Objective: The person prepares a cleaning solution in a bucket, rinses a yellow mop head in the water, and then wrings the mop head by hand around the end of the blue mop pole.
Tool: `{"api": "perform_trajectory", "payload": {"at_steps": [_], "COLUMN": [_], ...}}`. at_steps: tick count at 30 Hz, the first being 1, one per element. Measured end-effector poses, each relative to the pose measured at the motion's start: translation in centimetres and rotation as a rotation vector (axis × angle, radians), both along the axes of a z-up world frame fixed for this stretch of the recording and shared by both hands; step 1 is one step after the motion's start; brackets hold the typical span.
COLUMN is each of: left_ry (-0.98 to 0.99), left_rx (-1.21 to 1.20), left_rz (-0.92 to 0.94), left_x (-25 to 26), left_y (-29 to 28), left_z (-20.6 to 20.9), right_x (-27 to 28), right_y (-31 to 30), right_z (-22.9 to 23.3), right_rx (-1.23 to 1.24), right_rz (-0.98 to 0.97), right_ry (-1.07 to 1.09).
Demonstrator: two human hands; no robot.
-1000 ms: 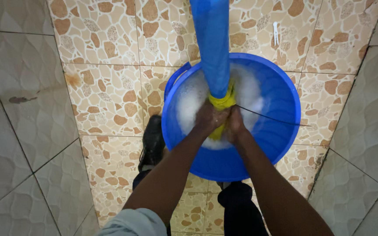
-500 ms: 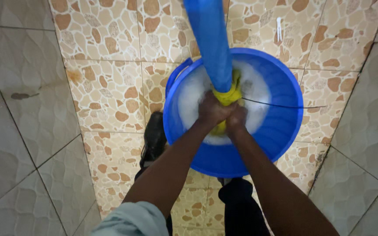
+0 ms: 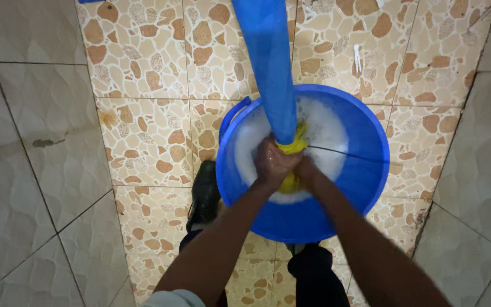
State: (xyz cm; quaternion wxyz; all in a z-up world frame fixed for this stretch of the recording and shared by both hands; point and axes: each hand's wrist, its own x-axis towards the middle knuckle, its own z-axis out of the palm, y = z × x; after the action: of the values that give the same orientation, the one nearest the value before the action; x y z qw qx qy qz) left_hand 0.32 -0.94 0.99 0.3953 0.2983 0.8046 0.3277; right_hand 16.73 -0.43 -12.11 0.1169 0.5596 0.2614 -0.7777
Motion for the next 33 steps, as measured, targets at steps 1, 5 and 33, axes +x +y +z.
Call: {"api": "perform_trajectory", "payload": {"at_steps": [1, 5, 33], "left_ry": [-0.004, 0.057, -0.121], "left_rx": [-0.005, 0.146, 0.242], "left_rz": [-0.004, -0.024, -0.125], "left_x": [0.2, -1.4, -0.5], "left_y": [-0.4, -0.4, 0.0], "left_z": [-0.8, -1.8, -4.0], "right_x": [0.7, 0.1, -1.1], "right_y": [0.7, 3.2, 5.9], "right_z": [-0.6, -3.9, -1.5], "right_rx": [0.068, 0.475, 0.382], "right_rz": [0.087, 0.285, -0.53], "right_ry": [-0.028, -0.197, -0.144]}}
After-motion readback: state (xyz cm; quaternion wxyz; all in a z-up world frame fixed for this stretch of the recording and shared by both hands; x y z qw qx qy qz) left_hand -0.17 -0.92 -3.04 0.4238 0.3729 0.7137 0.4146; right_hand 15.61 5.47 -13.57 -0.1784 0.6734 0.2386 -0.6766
